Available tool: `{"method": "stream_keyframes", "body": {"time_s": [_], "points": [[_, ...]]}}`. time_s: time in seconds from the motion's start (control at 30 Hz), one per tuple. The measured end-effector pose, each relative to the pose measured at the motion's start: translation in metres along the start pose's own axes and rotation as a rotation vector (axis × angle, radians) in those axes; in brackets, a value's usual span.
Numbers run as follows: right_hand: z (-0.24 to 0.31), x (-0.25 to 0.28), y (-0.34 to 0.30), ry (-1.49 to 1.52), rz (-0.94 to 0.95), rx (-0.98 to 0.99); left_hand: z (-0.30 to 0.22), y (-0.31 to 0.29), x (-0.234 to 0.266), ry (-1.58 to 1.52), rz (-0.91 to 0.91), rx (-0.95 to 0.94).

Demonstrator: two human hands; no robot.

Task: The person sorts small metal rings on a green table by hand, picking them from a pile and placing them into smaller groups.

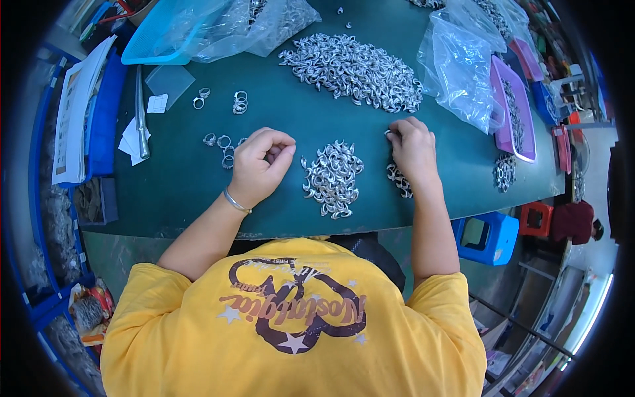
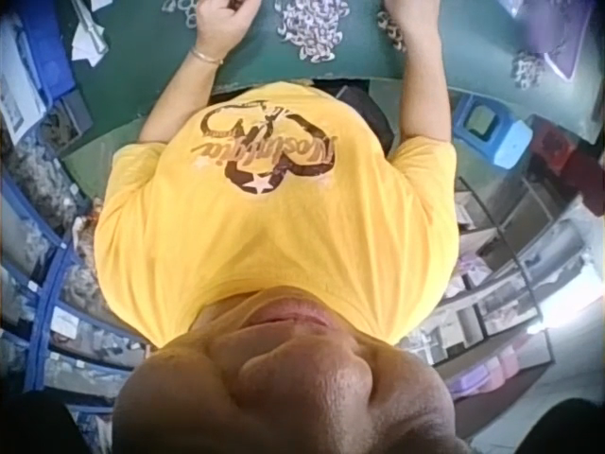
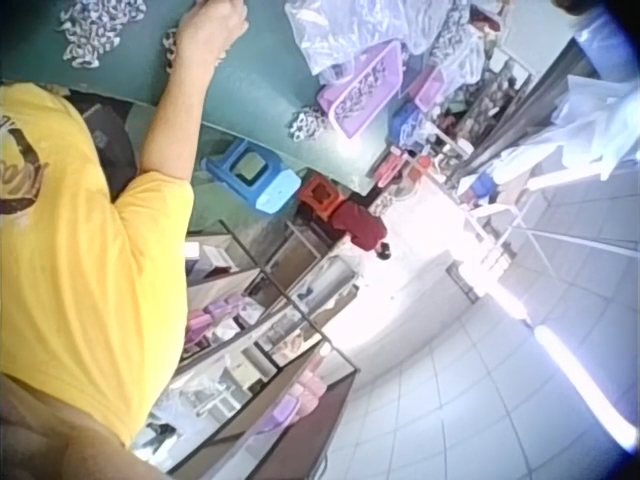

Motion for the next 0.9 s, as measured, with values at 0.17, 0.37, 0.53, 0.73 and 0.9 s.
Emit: {"method": "stream_keyframes", "body": {"time_s": [0.17,0.37,0.53,0.73,0.9], "points": [[-0.004,0.006,0.002,0.144,0.028,-0.035,-0.001,-0.006,-0.008,0.025,0.066,0.010],[0.008,-0.014,0.003,0.182,-0.015,0.052,0.004,-0.008,-0.021,0.090,0.196,-0.082],[0.007,-0.016,0.002,0.257,0.075,0.062,0.003,-0.013,-0.024,0.106,0.260,-0.172],[-0.039,0.027,-0.010,0.234,0.134,-0.129,0.012,-0.021,-0.034,0.056,0.235,-0.189],[-0.058,0.034,-0.021,0.109,0.250,-0.180,0.013,-0.024,-0.037,0.050,0.216,-0.176]]}}
Point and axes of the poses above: each hand's wrist, its own y-axis towards the middle knuckle, its own x-axis out of the back of the hand, z = x × y, the point moved 6 cm from there along y, towards the middle knuckle, and after that the axes turned 6 degrees about -x, right-handed, at the moved point
